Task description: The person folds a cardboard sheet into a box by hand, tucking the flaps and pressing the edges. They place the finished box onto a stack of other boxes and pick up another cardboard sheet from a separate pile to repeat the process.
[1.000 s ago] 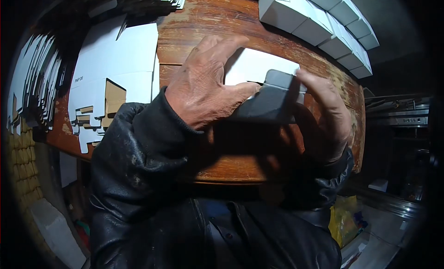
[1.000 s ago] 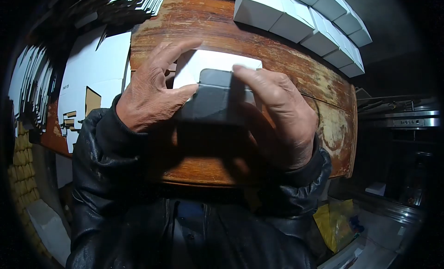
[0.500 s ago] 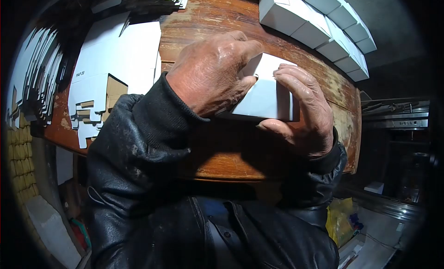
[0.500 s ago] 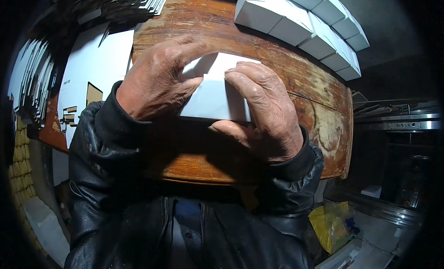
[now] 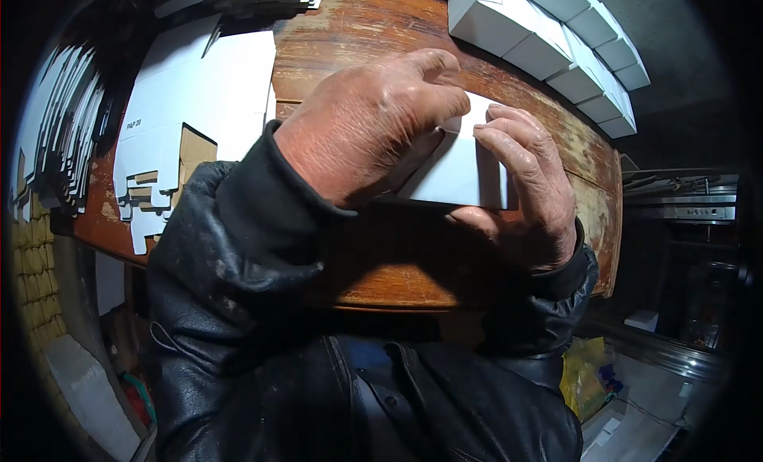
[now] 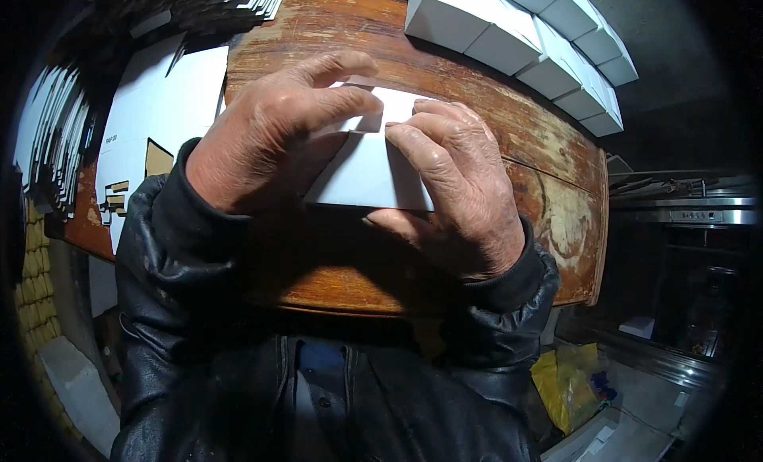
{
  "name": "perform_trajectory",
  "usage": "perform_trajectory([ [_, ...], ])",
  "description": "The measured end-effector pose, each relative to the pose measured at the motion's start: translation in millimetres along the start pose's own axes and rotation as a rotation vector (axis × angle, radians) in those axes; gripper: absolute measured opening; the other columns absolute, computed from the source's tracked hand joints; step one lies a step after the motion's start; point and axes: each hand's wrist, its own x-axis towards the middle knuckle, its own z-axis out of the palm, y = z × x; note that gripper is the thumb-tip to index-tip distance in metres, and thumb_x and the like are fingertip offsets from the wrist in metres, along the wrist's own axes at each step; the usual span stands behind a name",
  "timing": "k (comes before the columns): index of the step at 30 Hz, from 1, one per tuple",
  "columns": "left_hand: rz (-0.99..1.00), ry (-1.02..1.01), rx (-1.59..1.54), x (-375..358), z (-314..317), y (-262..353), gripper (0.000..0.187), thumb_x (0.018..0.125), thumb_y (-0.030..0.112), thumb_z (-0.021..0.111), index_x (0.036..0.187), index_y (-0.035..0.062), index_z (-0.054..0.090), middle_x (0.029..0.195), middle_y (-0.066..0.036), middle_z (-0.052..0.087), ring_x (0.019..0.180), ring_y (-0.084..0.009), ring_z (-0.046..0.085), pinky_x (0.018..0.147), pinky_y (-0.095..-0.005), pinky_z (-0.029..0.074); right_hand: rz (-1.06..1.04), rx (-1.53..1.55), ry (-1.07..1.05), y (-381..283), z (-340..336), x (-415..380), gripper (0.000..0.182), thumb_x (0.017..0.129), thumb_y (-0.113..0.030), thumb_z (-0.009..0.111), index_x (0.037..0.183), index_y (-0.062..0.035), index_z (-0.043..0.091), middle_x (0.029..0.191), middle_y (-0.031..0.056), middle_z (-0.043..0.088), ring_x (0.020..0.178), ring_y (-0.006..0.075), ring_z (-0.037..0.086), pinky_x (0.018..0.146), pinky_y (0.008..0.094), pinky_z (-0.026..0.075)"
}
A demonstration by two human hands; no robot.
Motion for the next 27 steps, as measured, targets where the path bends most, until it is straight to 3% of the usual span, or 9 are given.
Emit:
perform_trajectory([
  [8,-0.066,-0.089,-0.156,-1.3,-9.8,1.6,0.017,0.084,-0.005,0.066,0.095,0.0077,0.067,0.116,-0.014,0.063,0.105,-0.0304,0.065,0.088,-0.0349,0.056,-0.008,-0.022,-0.014,3.9,2.0,-2.4,0.069,0.072,-0.045,0.081,0.121,-0.0031,0.059,0.11,0.0179,0.062,0.114,0.0382,0.058,0.1,0.0528,0.044],
  [17,-0.033,-0.174,-0.128,-4.5,-12.2,-7.4,0.015,0.089,0.003,0.061,0.103,0.0053,0.064,0.126,-0.018,0.057,0.114,-0.035,0.06,0.093,-0.039,0.052,-0.024,-0.046,-0.029,1.5,0.6,-1.1,0.061,0.072,-0.047,0.08,0.111,-0.0031,0.064,0.105,0.0147,0.064,0.114,0.0362,0.059,0.102,0.0536,0.041],
  [27,-0.102,-0.188,-0.172,-8.8,-10.9,-4.9,0.013,0.094,0.009,0.061,0.106,0.0052,0.064,0.131,-0.019,0.055,0.111,-0.0341,0.061,0.09,-0.0383,0.053,-0.022,-0.066,-0.043,-0.8,1.3,-1.8,0.052,0.075,-0.047,0.079,0.104,-0.0056,0.064,0.105,0.0126,0.067,0.117,0.0347,0.06,0.105,0.0549,0.039],
])
